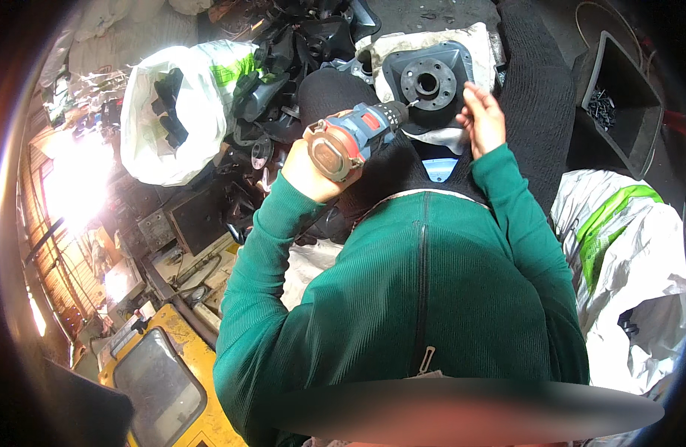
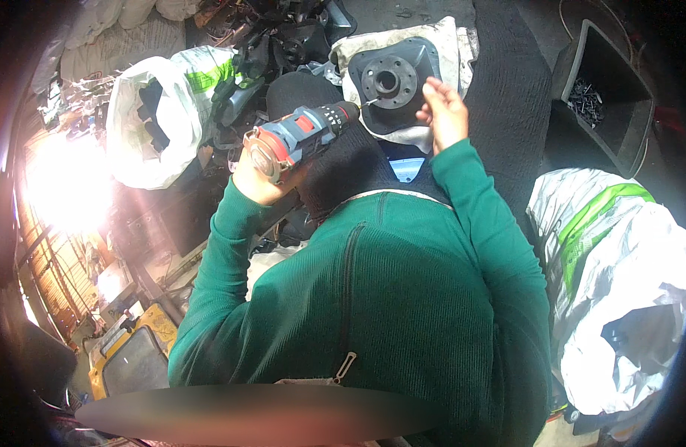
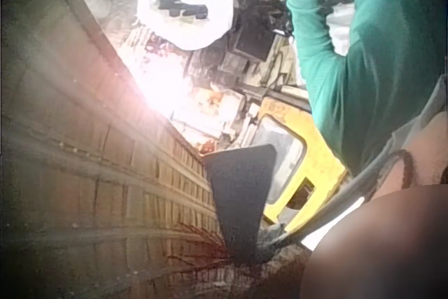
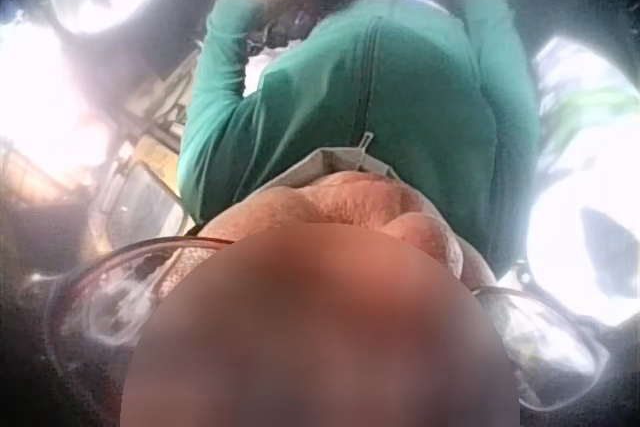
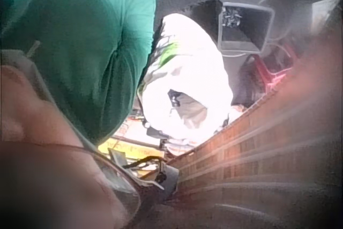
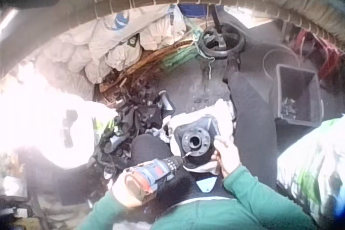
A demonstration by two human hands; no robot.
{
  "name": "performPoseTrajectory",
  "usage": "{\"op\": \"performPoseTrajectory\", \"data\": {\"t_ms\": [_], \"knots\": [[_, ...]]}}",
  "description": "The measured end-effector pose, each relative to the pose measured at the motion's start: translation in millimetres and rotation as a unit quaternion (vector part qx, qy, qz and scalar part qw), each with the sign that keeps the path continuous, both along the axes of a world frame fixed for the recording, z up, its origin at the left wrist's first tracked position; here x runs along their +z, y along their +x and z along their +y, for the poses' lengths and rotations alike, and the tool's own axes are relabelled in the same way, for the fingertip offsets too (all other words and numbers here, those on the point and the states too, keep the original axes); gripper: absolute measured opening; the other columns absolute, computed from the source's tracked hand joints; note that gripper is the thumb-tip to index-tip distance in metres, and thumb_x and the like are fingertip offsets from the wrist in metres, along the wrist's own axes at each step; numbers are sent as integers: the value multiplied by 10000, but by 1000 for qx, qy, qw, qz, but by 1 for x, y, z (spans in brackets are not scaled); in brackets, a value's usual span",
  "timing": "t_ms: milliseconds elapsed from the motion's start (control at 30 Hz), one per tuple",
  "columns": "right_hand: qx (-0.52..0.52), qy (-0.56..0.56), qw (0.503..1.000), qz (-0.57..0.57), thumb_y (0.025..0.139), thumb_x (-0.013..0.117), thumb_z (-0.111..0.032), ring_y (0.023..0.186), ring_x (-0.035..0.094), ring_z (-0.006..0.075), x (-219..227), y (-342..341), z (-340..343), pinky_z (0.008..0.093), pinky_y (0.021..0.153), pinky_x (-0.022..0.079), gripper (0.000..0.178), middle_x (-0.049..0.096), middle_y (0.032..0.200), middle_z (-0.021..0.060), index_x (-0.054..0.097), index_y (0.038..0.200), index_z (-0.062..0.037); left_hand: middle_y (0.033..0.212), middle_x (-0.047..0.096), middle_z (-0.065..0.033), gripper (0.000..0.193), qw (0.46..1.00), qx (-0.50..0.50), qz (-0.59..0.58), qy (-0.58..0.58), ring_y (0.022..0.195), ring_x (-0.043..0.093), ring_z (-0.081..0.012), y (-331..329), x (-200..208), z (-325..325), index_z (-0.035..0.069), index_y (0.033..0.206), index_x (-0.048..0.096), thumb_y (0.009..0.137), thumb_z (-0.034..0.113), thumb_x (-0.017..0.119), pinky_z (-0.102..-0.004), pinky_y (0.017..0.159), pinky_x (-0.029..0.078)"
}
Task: The person sits on the floor and uses a cordless drill to fasten screws into black plastic components. They repeatedly pick up parts, align them, and drive screws to secure them together.
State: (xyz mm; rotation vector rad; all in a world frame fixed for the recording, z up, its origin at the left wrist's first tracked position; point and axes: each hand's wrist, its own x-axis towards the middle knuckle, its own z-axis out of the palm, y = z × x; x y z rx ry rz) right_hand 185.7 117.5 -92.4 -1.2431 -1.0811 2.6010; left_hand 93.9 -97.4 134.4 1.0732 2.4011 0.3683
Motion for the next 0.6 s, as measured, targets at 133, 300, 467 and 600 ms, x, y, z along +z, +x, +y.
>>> {"op": "performPoseTrajectory", "data": {"t_ms": [133, 300, 467, 600], "knots": [[54, 94, 994, -34, 810, 723, -296, 668, 480, 27, -6, -29, 19, 182, 594, 438, 353, 554, 787, -51, 640, 1071, -73, 1057, 605, -141, 489, 999, -3, -22, -29, 965, 595, -321, -12, -6, 6, 21, 1125, 551, 702, 165, 747, -403, 881, 461], [125, 95, 987, -37, 790, 742, -304, 642, 486, 32, -21, -37, 18, 191, 601, 417, 268, 586, 775, -58, 665, 939, -94, 1079, 616, -152, 525, 996, 19, -75, -37, 990, 606, -308, -25, -19, 23, 22, 1171, 538, 702, 150, 736, -376, 888, 479], [124, 55, 991, -20, 805, 732, -279, 632, 485, 27, -27, -38, 17, 176, 610, 397, 228, 600, 754, -61, 663, 910, -88, 892, 675, -135, 554, 994, 24, -69, -84, 816, 663, -309, -34, -11, 42, 137, 1224, 531, 720, 290, 707, -380, 722, 534], [94, -15, 995, -3, 817, 722, -245, 628, 473, 23, -26, -40, 12, 174, 597, 377, 189, 609, 761, -57, 663, 889, -81, 884, 677, -130, 565, 990, 40, -84, -108, 817, 664, -310, -39, -16, 48, 165, 1232, 522, 713, 293, 704, -385, 721, 532]]}}
